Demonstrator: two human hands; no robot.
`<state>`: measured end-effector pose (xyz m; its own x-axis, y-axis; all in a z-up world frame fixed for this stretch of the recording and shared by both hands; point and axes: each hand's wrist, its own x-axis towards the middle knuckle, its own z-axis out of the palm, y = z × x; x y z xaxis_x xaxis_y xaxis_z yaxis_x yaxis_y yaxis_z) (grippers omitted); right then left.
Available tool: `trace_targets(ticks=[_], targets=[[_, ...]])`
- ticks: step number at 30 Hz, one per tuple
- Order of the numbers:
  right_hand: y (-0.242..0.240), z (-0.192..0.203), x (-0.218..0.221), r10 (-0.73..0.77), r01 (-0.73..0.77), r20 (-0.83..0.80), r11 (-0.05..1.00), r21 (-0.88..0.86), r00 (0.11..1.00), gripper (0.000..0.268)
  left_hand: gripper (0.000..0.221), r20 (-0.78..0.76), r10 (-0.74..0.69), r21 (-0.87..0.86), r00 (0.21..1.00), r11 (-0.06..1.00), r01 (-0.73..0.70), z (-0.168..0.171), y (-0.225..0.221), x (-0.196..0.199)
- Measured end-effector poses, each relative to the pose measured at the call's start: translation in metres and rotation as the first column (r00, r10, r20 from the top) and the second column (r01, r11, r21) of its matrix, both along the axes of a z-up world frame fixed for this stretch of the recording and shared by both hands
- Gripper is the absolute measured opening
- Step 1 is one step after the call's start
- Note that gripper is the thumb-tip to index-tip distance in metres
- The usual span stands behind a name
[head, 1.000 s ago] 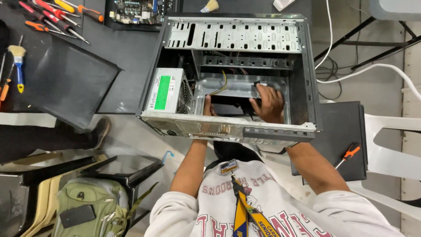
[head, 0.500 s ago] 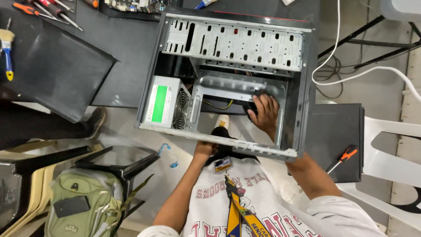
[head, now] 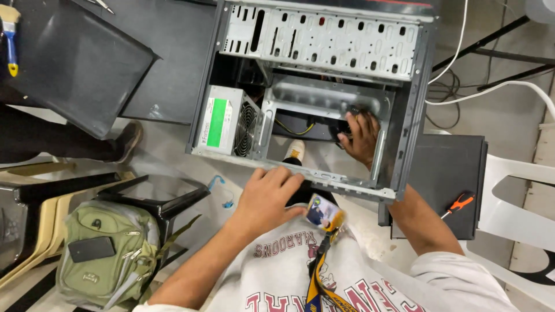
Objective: Installing a motherboard, RAM modules, and a CPU cooler into a computer case using a screwdriver.
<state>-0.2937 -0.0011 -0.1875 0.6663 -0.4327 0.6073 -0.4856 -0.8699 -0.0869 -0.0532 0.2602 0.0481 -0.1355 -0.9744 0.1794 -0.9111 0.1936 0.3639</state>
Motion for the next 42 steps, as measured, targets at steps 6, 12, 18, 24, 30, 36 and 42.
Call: trace_targets(ticks=[6,12,18,24,30,36,42], targets=[[-0.029,0.042,0.007,-0.073,0.068,0.048,0.994,0.087,0.996,0.069,0.059,0.131,0.208,-0.367,0.969,0.918,-0.147,-0.014,-0.038,0.009],[-0.038,0.060,0.015,-0.023,0.021,0.053,0.999,0.034,0.998,0.059,0.053,0.022,0.107,-0.415,0.994,0.906,-0.088,-0.036,-0.098,0.040],[-0.024,0.057,-0.003,-0.068,0.069,0.006,0.995,-0.076,0.998,0.051,0.042,-0.152,0.047,-0.357,0.987,0.929,-0.099,-0.021,-0.100,0.017],[0.022,0.036,-0.013,-0.146,0.147,-0.090,0.989,0.010,0.985,0.055,0.039,-0.193,0.059,-0.325,0.979,0.938,-0.121,0.001,-0.109,0.000],[0.123,0.082,-0.001,-0.303,0.525,-0.537,0.786,0.325,0.787,0.076,0.033,-0.210,0.139,-0.305,0.968,0.931,-0.200,-0.027,-0.115,-0.029],[0.157,0.222,-0.024,0.233,0.275,-0.391,0.408,0.870,0.890,0.026,0.026,-0.179,0.078,-0.165,0.981,0.980,-0.108,-0.043,-0.113,-0.044],[0.042,0.315,0.017,0.096,0.102,-0.209,0.633,0.767,0.973,0.020,0.037,-0.193,0.055,-0.343,0.980,0.932,-0.120,-0.040,-0.111,-0.046]])
